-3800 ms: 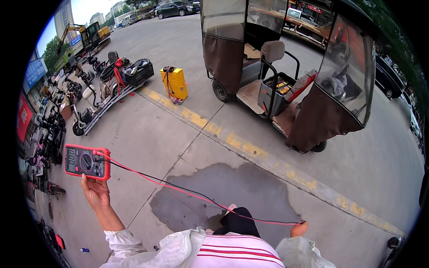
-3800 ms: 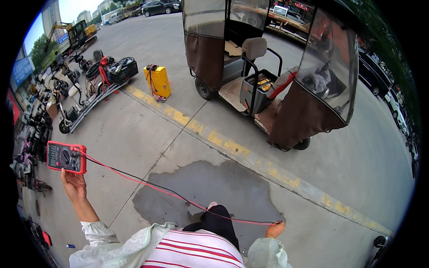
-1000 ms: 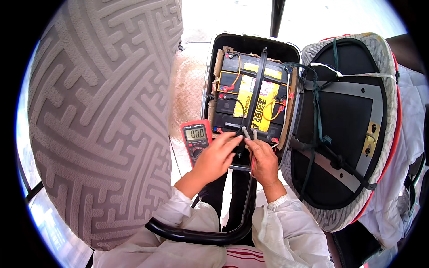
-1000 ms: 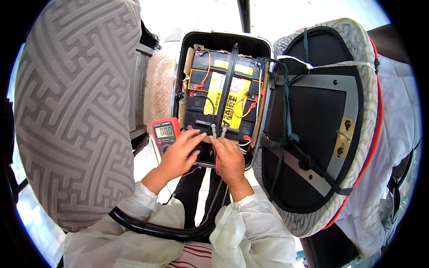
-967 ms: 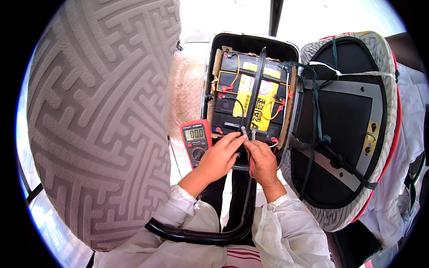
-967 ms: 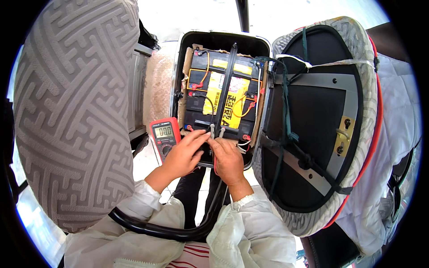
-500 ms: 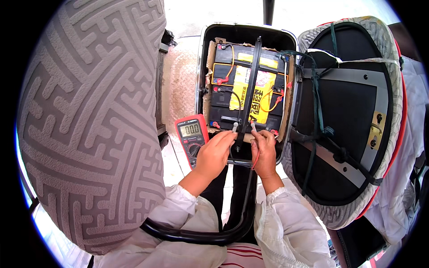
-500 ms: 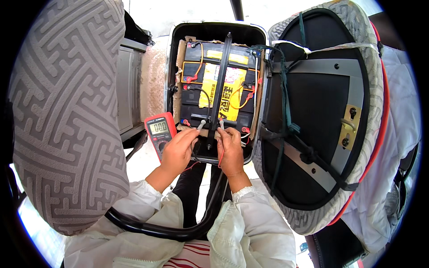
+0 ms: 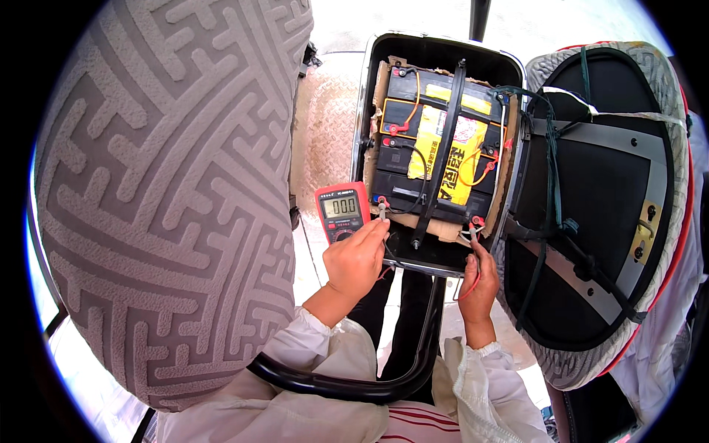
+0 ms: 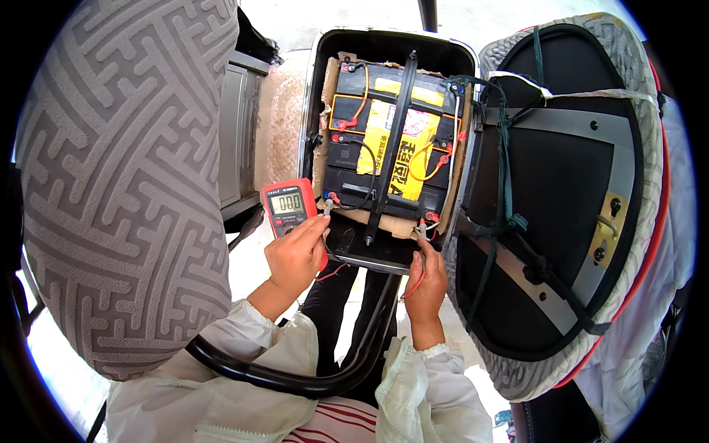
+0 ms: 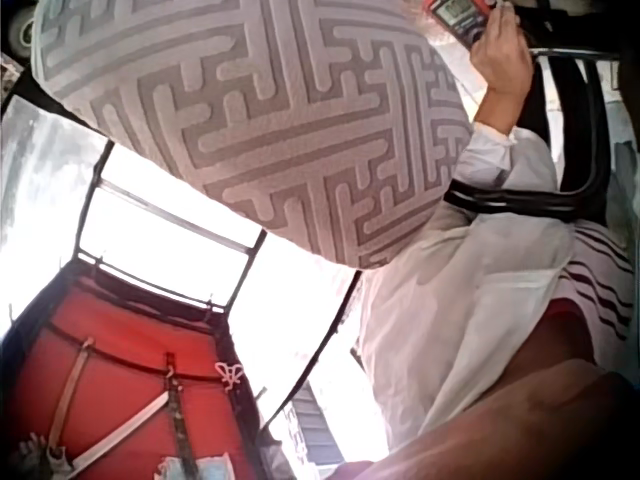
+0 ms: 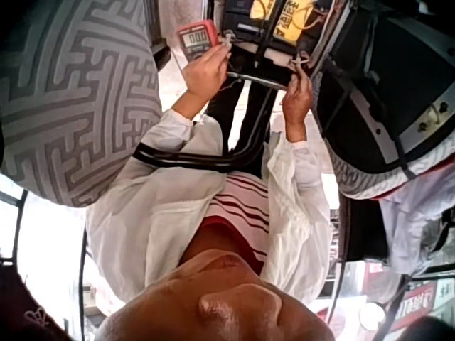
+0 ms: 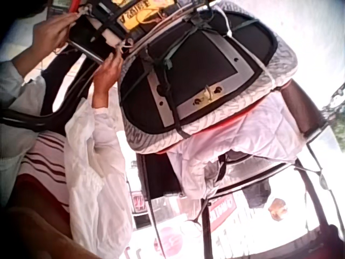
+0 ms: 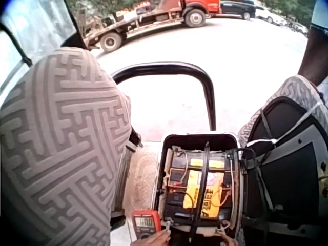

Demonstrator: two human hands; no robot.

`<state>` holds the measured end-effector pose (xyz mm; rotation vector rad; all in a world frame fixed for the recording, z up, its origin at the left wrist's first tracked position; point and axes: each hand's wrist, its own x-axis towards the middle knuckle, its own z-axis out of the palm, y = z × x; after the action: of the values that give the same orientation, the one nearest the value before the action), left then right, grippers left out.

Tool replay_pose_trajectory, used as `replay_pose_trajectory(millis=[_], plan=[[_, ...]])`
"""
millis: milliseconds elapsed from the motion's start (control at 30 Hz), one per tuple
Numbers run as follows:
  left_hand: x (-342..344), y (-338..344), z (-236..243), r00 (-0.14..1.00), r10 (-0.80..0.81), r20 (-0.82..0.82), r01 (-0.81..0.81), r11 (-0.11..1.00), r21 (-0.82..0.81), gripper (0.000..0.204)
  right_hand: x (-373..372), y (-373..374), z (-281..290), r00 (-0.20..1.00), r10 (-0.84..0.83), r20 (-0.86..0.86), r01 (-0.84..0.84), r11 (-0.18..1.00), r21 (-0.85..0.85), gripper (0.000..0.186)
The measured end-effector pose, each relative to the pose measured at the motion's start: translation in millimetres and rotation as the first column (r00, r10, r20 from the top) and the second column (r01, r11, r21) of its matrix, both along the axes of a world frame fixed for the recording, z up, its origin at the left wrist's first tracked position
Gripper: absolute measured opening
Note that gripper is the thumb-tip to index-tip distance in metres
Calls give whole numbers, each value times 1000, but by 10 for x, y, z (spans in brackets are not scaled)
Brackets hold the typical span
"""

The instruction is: The person uses a multimeter to test the voltage of batteries inside a compartment of a three-wheeled vehicle. They connect the multimeter probes to the battery terminals and observe the readings on the multimeter display.

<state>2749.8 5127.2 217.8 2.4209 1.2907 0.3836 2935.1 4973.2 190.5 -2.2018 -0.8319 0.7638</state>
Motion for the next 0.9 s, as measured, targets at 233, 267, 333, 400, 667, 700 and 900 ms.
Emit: replay_pose_trajectory(millis=[233,267,333,400,667,700,900], plan=[[-16,-3,-114,1000,13,-25,-13,1000,-1,23,39,-65,4,999,-36,37,38,998,-46,28],[-21,-9,-126,999,18,-35,-18,1000,-7,23,43,-67,1,998,-40,39,42,998,-53,28],[-27,-12,-132,999,23,-41,-23,1000,-12,22,45,-62,0,998,-44,42,46,997,-59,29],[-17,-8,-138,999,23,-30,-23,1000,-11,22,54,-55,3,998,-45,45,48,997,-57,29],[-15,-11,-136,999,18,-31,-19,999,-37,23,85,-68,-54,994,-68,82,69,998,-10,26],[-16,-10,-134,999,17,-30,-18,999,-38,22,84,-66,-53,994,-69,84,71,997,-9,26],[-39,6,-144,999,28,-43,-29,999,-22,22,64,-73,-83,995,-74,68,75,997,-6,26]])
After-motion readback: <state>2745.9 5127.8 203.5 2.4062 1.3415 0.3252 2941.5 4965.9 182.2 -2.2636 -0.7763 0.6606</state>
